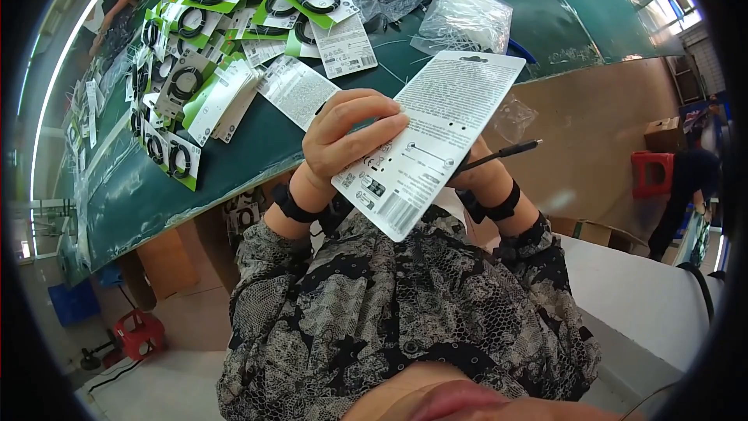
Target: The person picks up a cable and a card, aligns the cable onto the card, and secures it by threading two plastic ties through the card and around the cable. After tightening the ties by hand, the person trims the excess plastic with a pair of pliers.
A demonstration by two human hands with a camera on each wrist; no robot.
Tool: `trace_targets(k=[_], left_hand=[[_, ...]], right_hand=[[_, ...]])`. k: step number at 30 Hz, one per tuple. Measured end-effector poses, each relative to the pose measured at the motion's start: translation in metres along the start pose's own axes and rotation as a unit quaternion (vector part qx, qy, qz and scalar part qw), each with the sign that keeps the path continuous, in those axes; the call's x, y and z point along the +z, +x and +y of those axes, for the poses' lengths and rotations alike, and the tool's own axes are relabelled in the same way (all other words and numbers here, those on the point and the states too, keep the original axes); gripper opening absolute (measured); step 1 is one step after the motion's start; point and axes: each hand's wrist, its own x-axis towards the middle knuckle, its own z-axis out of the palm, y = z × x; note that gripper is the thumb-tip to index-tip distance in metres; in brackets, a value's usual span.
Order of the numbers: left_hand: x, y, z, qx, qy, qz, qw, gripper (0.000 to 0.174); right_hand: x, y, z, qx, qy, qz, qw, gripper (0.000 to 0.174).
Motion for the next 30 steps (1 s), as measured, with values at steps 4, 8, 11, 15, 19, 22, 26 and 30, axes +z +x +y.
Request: trace_targets(k=[4,8,11,15,19,22,26,30], left_hand=[[0.004,0.001,0.001,-0.045,-0.030,0.023,0.998,0.033],[0.022,-0.024,0.007,-0.321,-0.115,0.103,0.934,0.027],[0.024,-0.032,0.009,-0.403,-0.120,0.068,0.905,0.026],[0.037,-0.030,0.008,-0.490,-0.327,0.192,0.785,0.027],[0.036,-0.025,0.004,-0.520,-0.428,0.241,0.699,0.031],[0.037,-0.026,0.006,-0.525,-0.435,0.236,0.692,0.032],[0.039,-0.028,0.001,-0.529,-0.437,0.247,0.684,0.031],[0.041,-0.028,-0.003,-0.529,-0.428,0.255,0.687,0.033]], right_hand=[[-0.001,0.008,-0.007,-0.159,-0.187,-0.012,0.969,0.036],[0.009,0.002,-0.013,-0.270,-0.216,0.101,0.933,0.026],[0.020,0.008,-0.023,-0.166,0.052,0.190,0.966,0.009],[0.024,0.020,-0.024,-0.085,0.158,0.243,0.953,0.003],[0.025,0.029,-0.019,-0.085,-0.055,0.267,0.959,0.010],[0.023,0.030,-0.022,-0.135,-0.173,0.274,0.936,0.015],[0.015,0.036,-0.030,-0.150,-0.332,0.253,0.896,0.017],[0.015,0.040,-0.033,-0.156,-0.375,0.235,0.883,0.017]])
